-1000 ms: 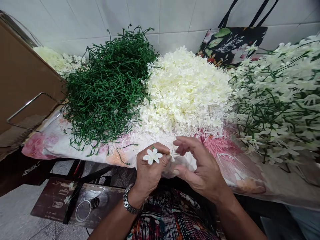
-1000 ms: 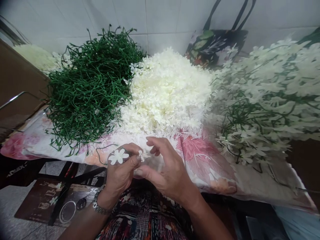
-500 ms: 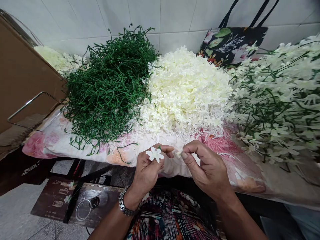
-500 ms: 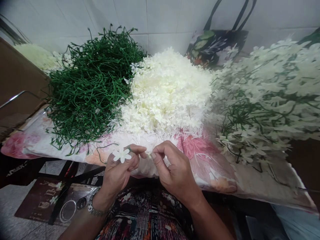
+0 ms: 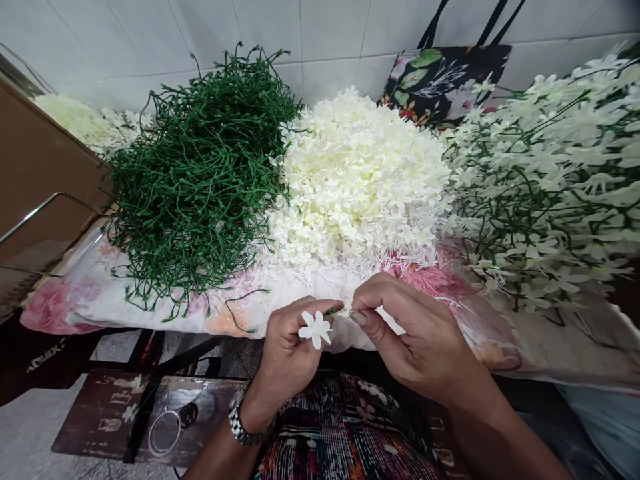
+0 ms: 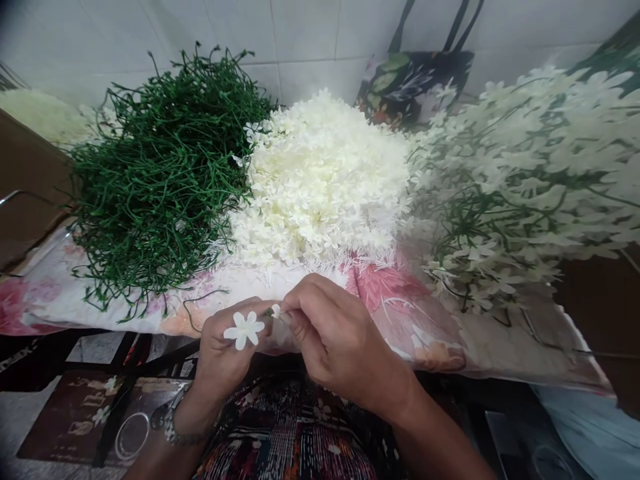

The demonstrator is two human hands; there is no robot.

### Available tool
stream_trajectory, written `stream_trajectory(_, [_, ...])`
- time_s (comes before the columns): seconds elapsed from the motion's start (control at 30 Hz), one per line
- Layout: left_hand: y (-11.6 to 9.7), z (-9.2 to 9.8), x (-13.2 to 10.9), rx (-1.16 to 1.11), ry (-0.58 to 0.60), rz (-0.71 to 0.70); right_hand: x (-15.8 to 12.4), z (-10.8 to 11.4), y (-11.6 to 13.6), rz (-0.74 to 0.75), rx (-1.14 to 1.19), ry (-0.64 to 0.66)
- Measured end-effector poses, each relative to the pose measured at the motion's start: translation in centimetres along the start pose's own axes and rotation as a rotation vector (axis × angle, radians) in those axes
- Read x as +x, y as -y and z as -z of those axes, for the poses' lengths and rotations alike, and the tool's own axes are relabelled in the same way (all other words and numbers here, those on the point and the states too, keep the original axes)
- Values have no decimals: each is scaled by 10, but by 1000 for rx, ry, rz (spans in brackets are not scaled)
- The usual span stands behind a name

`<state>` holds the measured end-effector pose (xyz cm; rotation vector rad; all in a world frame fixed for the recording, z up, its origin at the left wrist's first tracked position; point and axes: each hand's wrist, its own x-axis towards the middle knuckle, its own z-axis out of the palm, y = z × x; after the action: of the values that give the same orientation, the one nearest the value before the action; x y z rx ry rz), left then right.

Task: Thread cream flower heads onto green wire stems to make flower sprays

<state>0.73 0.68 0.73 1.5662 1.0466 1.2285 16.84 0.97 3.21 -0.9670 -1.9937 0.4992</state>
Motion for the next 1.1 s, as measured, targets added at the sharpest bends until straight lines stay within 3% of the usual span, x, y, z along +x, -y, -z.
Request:
stream_trajectory(0.23, [-1, 1, -2, 201, 51, -130, 0, 2, 1, 8, -123, 71])
stream_trajectory(0.4, [0, 2, -1, 190, 90, -68, -1, 2, 0, 28, -155, 100])
stream_trajectory(0.73, [4, -1, 1, -38, 7, 116, -1, -4, -6, -13, -105, 99])
stream_trajectory(1.1, [14, 0, 1, 121, 3, -2, -3, -12, -8, -23, -154, 103])
